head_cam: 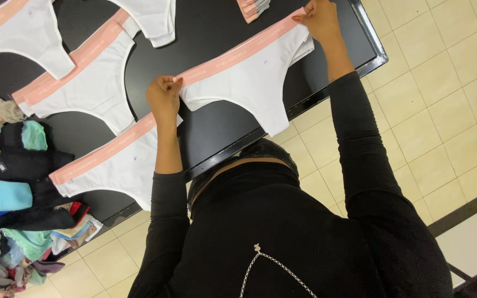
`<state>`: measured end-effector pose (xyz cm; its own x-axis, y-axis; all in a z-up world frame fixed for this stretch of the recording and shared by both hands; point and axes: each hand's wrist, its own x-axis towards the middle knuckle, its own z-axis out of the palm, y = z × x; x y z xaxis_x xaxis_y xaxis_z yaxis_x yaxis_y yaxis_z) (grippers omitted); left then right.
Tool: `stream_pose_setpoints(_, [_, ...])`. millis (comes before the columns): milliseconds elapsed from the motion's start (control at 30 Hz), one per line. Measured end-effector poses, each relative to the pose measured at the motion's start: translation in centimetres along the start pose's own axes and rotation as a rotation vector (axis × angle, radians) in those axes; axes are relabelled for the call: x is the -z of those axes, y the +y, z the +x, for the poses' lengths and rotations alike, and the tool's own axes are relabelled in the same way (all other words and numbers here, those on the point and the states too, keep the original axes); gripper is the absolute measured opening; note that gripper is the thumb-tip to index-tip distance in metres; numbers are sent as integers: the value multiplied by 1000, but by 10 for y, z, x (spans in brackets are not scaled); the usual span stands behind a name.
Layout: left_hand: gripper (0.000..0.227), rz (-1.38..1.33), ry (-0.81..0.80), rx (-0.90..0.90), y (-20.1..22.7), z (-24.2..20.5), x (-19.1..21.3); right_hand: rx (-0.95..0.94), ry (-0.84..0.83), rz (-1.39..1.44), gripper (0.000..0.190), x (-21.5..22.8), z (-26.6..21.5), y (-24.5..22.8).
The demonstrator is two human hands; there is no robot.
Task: The person organizes and stacks several pairs of underwear on a black table by hand, spreading them out to align them and then placing them into neat stacks.
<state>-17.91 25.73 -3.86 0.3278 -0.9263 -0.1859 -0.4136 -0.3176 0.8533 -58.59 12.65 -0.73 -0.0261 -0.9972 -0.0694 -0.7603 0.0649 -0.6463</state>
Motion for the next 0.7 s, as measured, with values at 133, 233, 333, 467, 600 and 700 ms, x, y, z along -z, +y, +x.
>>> stream_pose_setpoints(133, [12, 76, 82, -57, -2, -6, -4, 52, 107, -25, 51, -12, 3, 3])
stream_pose_setpoints(233, [34, 417, 318, -418, -9, -13, -15, 325, 481, -406, 57, -22, -18, -4])
stream_pose_setpoints(333, [49, 718, 367, -410, -9, -24, -30, 437, 412, -414, 63, -41, -38, -10])
stream_pose_setpoints(467, [68, 777, 357, -325, -21, -24, -10, 165, 330, -633, 82, -65, -36, -16])
stream_pose_setpoints(600, [35, 607, 657, -361, -42, -9, 83, 587, 486, -426, 64, -96, -24, -63])
stream_pose_setpoints(700, [22, 524, 768, -236, -56, 14, 171, 969, 334, -105, 29, -141, -11, -142])
